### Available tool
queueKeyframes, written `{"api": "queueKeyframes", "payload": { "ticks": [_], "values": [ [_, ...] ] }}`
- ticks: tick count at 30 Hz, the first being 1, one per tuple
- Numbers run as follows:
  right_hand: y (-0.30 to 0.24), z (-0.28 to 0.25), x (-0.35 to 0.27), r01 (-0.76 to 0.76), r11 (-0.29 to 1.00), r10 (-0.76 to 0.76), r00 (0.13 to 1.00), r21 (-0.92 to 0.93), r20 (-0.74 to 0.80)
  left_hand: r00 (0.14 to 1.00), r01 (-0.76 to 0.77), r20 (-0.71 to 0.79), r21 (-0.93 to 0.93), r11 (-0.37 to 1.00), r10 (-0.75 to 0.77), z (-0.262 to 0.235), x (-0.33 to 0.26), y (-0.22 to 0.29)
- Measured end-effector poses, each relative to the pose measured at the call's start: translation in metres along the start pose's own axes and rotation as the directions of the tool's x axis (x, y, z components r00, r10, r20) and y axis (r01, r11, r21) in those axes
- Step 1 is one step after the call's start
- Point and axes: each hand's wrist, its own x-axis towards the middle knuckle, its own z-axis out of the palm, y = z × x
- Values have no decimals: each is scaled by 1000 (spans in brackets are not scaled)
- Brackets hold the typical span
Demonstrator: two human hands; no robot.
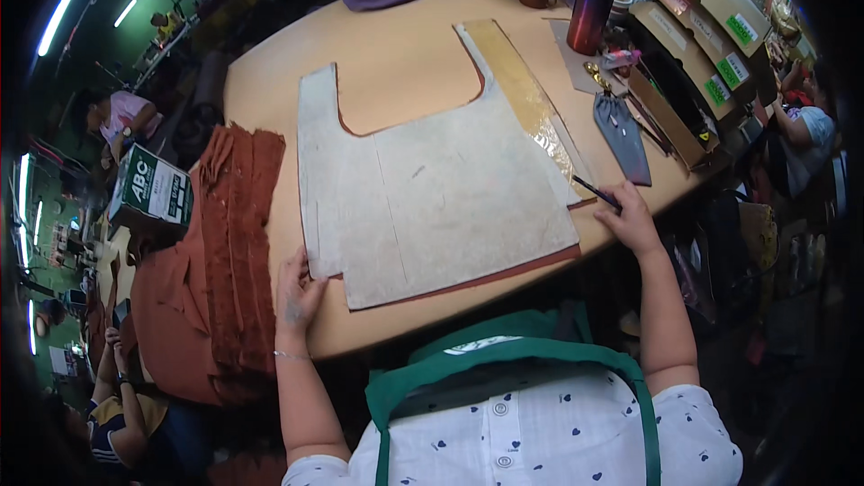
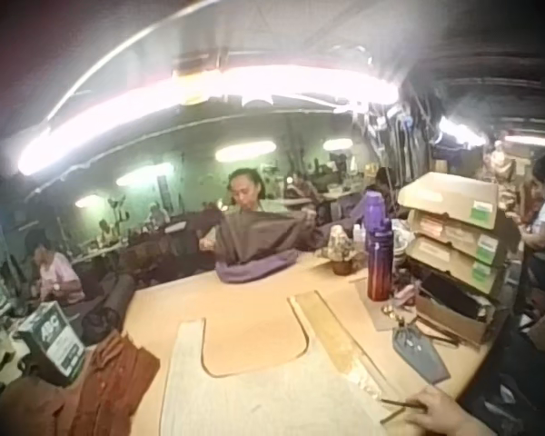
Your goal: The person places a pattern onto a piece of brown material, uses a pen to trace the outline of the pattern, then removes the pattern and checks the traced line.
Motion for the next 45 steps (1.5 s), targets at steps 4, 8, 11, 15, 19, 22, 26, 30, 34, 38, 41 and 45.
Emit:
{"api": "queueKeyframes", "payload": {
  "ticks": [4, 8, 11, 15, 19, 22, 26, 30, 34, 38, 41, 45],
  "values": [
    [6, 21, 15, -41, 995, 31, 993, -87, -115, 976, 214, 55, -115, 970, -209, -2, 8, 3],
    [14, 26, 26, 2, 993, -23, 982, -114, -186, 965, 250, 119, -142, 958, -234, -2, 4, 2],
    [15, 24, 28, -24, 995, 9, 987, -93, -158, 973, 227, 75, -138, 964, -218, 2, -3, 7],
    [24, 15, 30, -94, 995, 97, 992, 43, -78, 982, 190, -9, -72, 979, -191, 12, -5, -3],
    [3, 7, 50, -406, 910, 411, 910, -89, 50, 988, 132, -76, -48, 990, -135, 17, -1, -13],
    [-10, 19, 47, -373, 914, 371, 928, -159, -42, 956, 240, -183, 30, 970, -230, 21, 9, -13],
    [-7, 31, 53, -341, 929, 330, 939, -142, -94, 903, 424, -173, 214, 880, -393, 15, 32, -11],
    [-9, 26, 81, -411, 896, 429, 899, -167, 87, 880, 473, -41, 157, 867, -473, 10, 25, -8],
    [1, 29, 117, -349, 923, 358, 933, -160, 36, 862, 507, -5, 9, 862, -507, 15, 0, 17],
    [10, 16, 142, -319, 947, 303, 921, 28, 245, 824, 549, 46, -318, 773, -565, 14, -8, 19],
    [7, 5, 146, -404, 868, 252, 859, 289, 445, 844, 465, 100, -625, 627, -526, 15, -10, 10],
    [3, 1, 139, -557, 601, 238, 809, 572, 538, 893, 346, 115, -793, 501, -434, 10, -6, -4]
  ]
}}
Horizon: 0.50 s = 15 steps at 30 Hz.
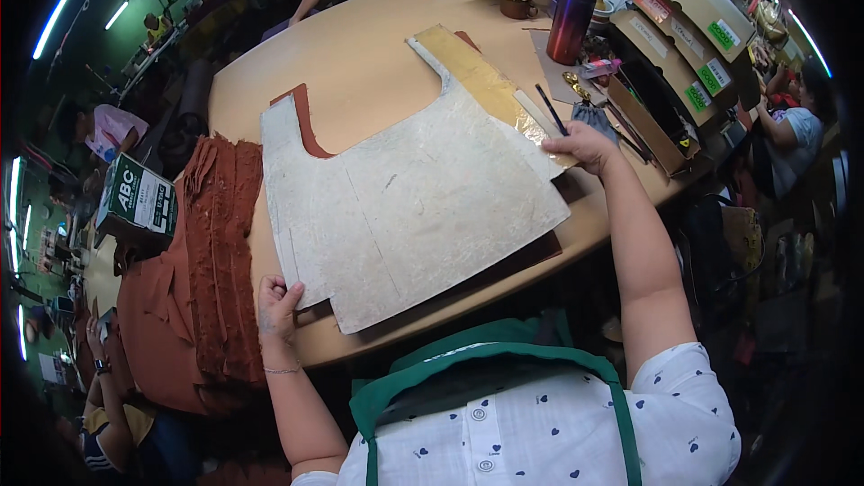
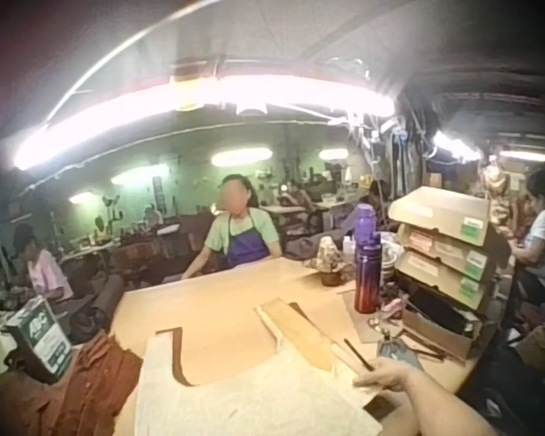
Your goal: The person places a pattern onto a piece of brown material, uses a pen to trace the outline of the pattern, then removes the pattern and checks the traced line.
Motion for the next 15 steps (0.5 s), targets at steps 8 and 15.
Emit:
{"api": "queueKeyframes", "payload": {
  "ticks": [8, 15],
  "values": [
    [21, 3, -19, 89, 993, -85, 995, 82, -50, 998, 56, -17, 57, 997, -55, 12, 10, 5],
    [7, 8, -39, 181, 897, -260, 954, -403, -151, 994, -83, 73, 68, 994, 78, 13, 11, 6]
  ]
}}
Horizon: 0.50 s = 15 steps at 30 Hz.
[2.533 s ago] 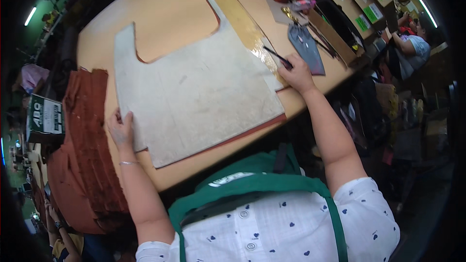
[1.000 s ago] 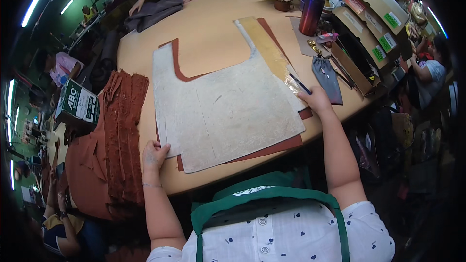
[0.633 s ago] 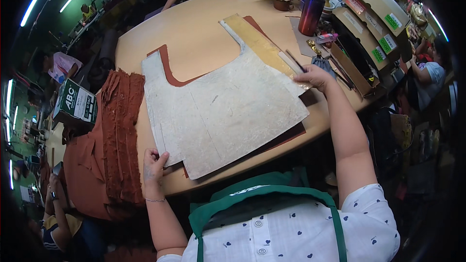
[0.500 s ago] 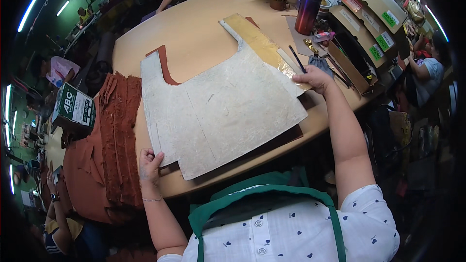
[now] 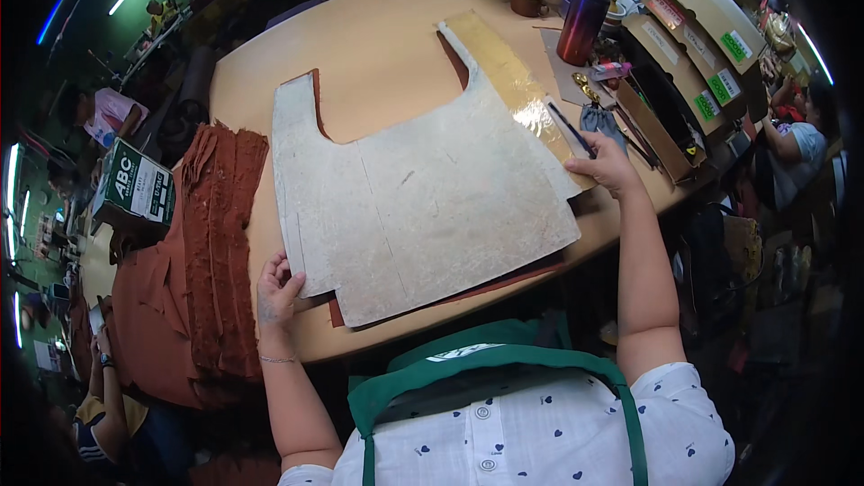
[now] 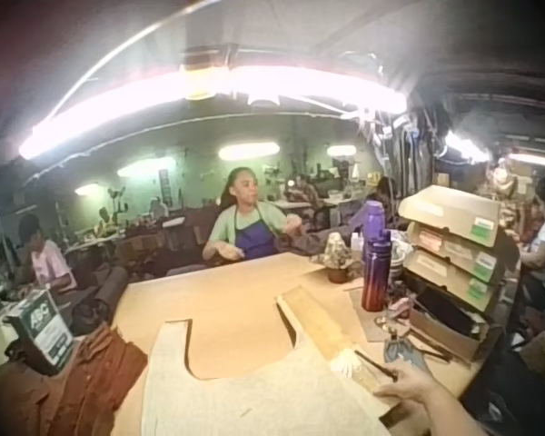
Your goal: The person places a pattern onto a piece of brown material, uses a pen to trace the outline of the pattern, then removes the pattern and checks the traced line.
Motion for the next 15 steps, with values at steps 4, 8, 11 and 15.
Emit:
{"api": "queueKeyframes", "payload": {
  "ticks": [4, 8, 11, 15],
  "values": [
    [16, 0, -6, 50, 931, -41, 999, 362, -33, 999, -5, 47, -34, 999, 6, -7, 2, -1],
    [30, 1, 7, -247, 771, 198, 969, 587, 147, 993, 56, 97, 62, 997, -62, -15, 11, -5],
    [24, 4, 11, -305, 762, 238, 952, 571, 191, 990, 82, 111, 58, 995, -88, -17, 13, -7],
    [36, 13, 18, -210, 891, 133, 968, 402, 211, 999, 52, -10, 22, 998, -52, -12, 14, -9]
  ]
}}
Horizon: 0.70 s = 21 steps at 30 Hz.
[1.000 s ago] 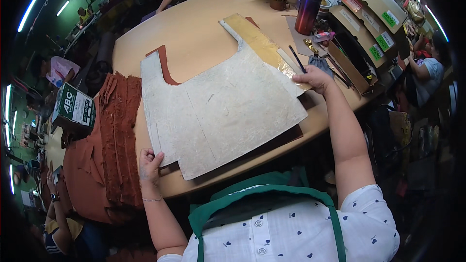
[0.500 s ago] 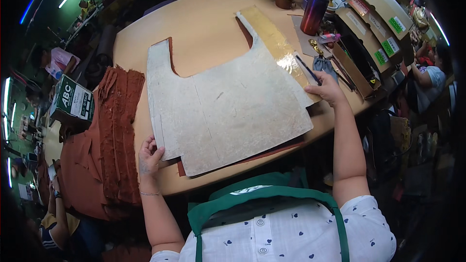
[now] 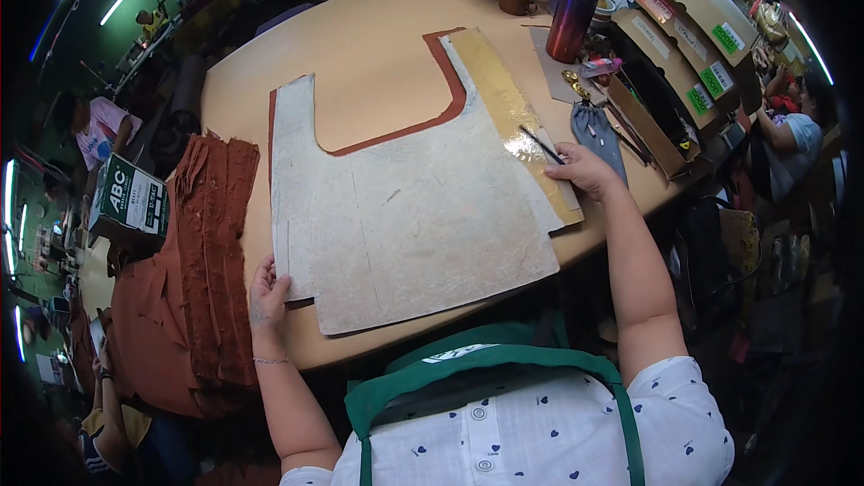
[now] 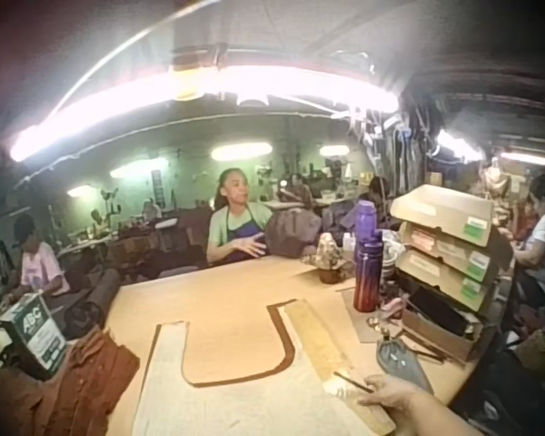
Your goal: The person places a pattern onto a piece of brown material, uses a pen to trace the outline of the pattern, then removes the pattern and checks the traced line.
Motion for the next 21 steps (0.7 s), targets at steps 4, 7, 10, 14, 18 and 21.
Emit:
{"api": "queueKeyframes", "payload": {
  "ticks": [4, 7, 10, 14, 18, 21],
  "values": [
    [-1, 13, 9, -30, 858, -53, 988, -514, -147, 998, -39, -41, 85, 996, 43, 11, -2, 3],
    [5, 15, 27, -14, 664, -206, 957, -747, -202, 988, -84, -104, 265, 960, 115, 14, -3, -4],
    [5, 12, 40, -23, 703, -213, 947, -710, -241, 946, -163, -143, 568, 807, 291, 16, 8, -12],
    [-5, 13, 33, -14, 676, -225, 948, -736, -225, 975, -128, -118, 392, 911, 187, 15, 18, -8],
    [-15, 16, 27, -26, 700, -161, 968, -713, -194, 991, -80, -94, 129, 988, 92, 11, 5, -5],
    [-14, 18, 20, 2, 571, -276, 943, -821, -189, 995, -26, -85, 252, 967, 49, 5, 2, -1]
  ]
}}
